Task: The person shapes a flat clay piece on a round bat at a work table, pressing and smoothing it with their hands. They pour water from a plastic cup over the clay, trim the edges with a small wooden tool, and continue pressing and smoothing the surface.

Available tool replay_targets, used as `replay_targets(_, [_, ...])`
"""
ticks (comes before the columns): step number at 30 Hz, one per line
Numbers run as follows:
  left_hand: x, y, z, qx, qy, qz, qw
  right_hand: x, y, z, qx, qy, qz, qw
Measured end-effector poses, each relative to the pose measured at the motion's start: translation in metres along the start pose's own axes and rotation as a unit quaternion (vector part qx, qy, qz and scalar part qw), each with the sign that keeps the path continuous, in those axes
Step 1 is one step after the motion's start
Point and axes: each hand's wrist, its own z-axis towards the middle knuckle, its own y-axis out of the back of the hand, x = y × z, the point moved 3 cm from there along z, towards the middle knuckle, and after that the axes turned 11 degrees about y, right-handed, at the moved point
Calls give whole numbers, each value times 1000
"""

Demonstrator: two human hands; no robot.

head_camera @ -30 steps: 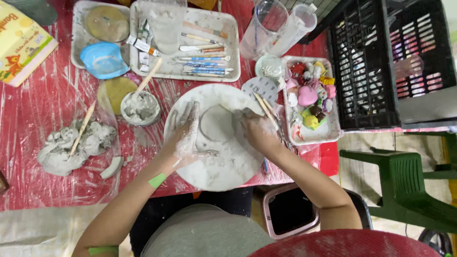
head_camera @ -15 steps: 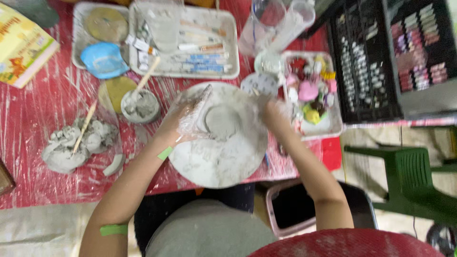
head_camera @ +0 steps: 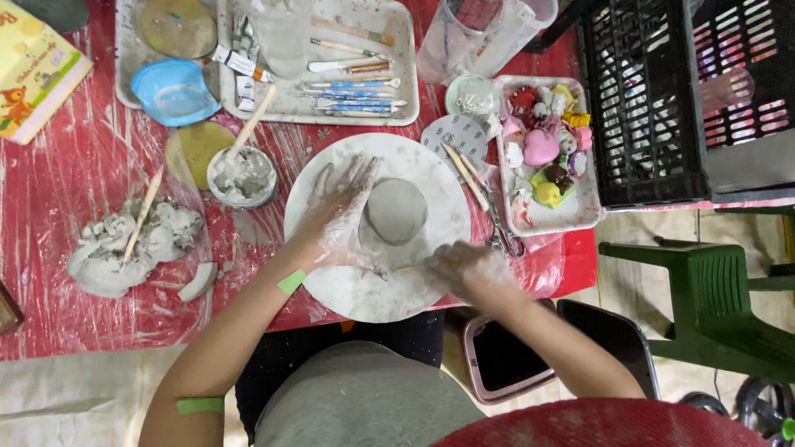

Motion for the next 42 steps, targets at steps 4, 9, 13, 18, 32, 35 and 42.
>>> replay_targets(4, [-4,-7,-6,23,15,-7,1000,13,-18,5,-28,-65,-77,995])
replay_targets(9, [-5,-5,-9,3,7,12,1000,3,-27,7,134,-62,-109,983])
replay_targets(13, [-4,-5,-6,32,19,25,999,3,-8,4,-58,32,-113,991])
replay_targets(18, [-7,1,-4,6,-8,1,1000,-16,-9,-3,-4,-39,-86,996])
replay_targets(32, [2,6,14,32,-41,-37,998,-8,-3,21,-11,-39,5,999])
replay_targets(35, [1,7,14,47,-22,-15,999,-2,-1,24,-18,-77,-17,997])
replay_targets(42, [1,7,9,60,13,3,998,-29,-13,15,-17,-46,6,999])
